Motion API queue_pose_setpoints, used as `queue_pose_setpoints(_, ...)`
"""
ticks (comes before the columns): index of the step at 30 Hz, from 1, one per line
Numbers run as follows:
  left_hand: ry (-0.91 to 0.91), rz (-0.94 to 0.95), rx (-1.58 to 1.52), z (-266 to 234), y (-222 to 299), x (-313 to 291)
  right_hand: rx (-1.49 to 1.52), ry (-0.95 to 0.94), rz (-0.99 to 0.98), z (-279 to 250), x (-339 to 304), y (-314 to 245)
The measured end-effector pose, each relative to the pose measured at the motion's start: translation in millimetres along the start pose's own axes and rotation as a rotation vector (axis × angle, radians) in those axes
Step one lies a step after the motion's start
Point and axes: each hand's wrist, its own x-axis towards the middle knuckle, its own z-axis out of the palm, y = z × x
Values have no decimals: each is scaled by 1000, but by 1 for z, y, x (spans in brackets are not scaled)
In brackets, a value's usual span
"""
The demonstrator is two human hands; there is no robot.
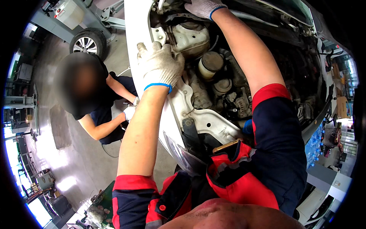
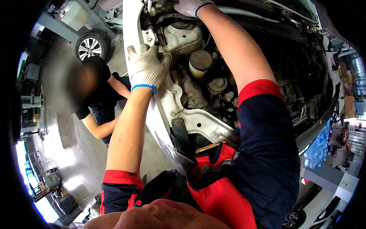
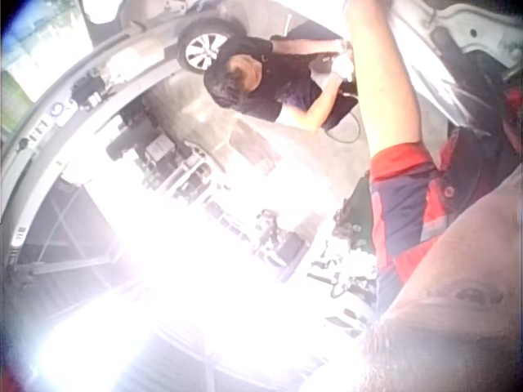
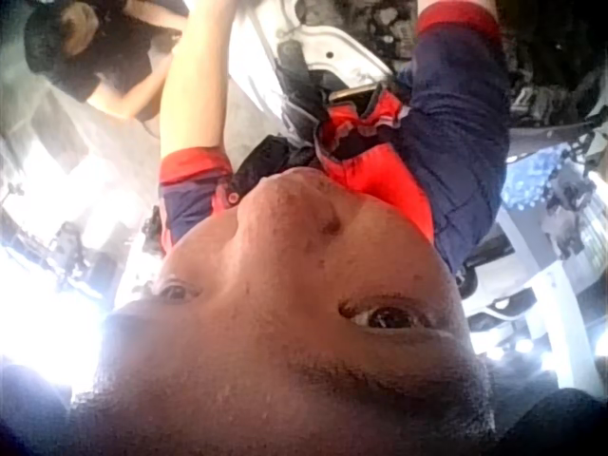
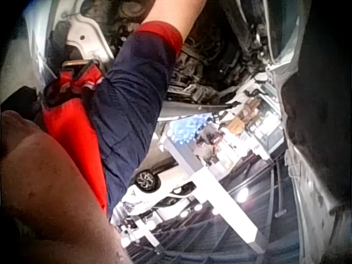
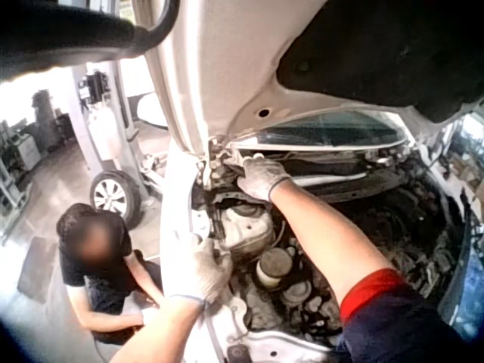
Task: The person wipes the engine bay of a white car with a cloth, focusing on the area near the windshield and the front radiator support. They then remove a black plastic cowl panel from the top of the engine bay and wipe the underlying components.
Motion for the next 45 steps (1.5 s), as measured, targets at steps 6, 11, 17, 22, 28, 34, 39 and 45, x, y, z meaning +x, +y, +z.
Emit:
queue_pose_setpoints(6, -5, -1, 42, 0, -2, 0, 242, 90, 39, 6, -4, -9)
queue_pose_setpoints(11, -69, -4, 16, -4, 4, 2, 436, 310, 213, 48, 19, 18)
queue_pose_setpoints(17, -80, -9, 12, -6, 2, 0, 195, 38, 27, 19, -6, 14)
queue_pose_setpoints(22, 8, 2, -115, -21, -9, -7, 157, 252, 43, 24, -22, -3)
queue_pose_setpoints(28, 61, 689, -997, -141, 15, -79, 38, 392, 137, 31, -26, 19)
queue_pose_setpoints(34, 16, 1131, -797, -141, 44, -122, 50, 358, 202, 38, -13, -6)
queue_pose_setpoints(39, 27, 1166, -705, -123, 54, -116, 118, 400, 255, 33, -19, 8)
queue_pose_setpoints(45, -104, 892, -383, -94, 53, -54, 645, 350, 290, 30, -6, 34)
